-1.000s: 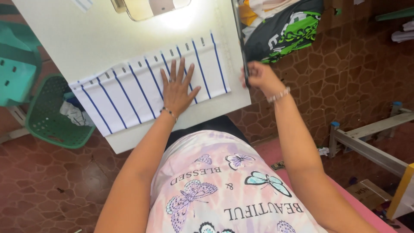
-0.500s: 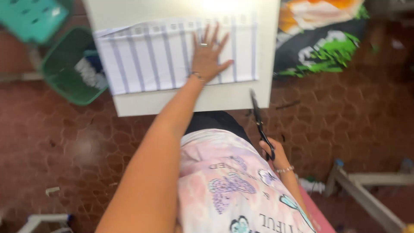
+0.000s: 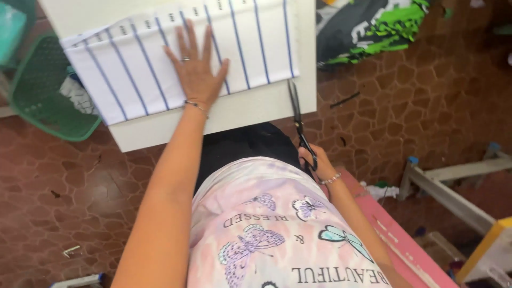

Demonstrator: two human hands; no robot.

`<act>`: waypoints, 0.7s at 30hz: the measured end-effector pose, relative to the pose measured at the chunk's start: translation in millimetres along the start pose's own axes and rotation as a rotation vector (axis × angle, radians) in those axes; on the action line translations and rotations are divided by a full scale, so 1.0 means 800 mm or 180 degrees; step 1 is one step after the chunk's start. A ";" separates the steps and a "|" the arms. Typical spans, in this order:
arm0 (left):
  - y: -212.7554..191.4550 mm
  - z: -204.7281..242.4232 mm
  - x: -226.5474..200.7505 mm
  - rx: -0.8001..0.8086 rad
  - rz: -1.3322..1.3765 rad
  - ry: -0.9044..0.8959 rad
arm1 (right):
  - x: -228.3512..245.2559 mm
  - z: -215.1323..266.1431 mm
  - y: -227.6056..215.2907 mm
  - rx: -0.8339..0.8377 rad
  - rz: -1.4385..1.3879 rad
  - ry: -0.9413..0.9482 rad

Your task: Cutting strips of fabric along marked lines using scissors and handling small fabric pieces in a sewing environment.

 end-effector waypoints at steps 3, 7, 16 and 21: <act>-0.020 -0.001 0.011 0.0363 -0.0092 0.0039 | -0.006 -0.006 0.008 0.0049 0.0229 0.0007; -0.033 -0.007 0.005 0.0621 -0.0053 0.0075 | -0.015 -0.013 0.018 0.0095 0.0166 -0.0159; -0.019 -0.011 0.010 0.0323 0.0072 -0.0008 | -0.005 -0.024 0.042 0.0087 0.0056 -0.0139; -0.015 -0.012 0.011 0.0310 0.0134 0.0011 | 0.000 -0.033 0.051 0.0086 -0.0117 -0.0107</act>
Point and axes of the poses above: each hand's wrist, its own z-axis away from the middle knuckle, its own y-axis out of the palm, x = y × z, the point moved 2 cm from there along -z, towards the middle knuckle, and after that the axes turned 9 degrees about -z, right-handed, at the moved point
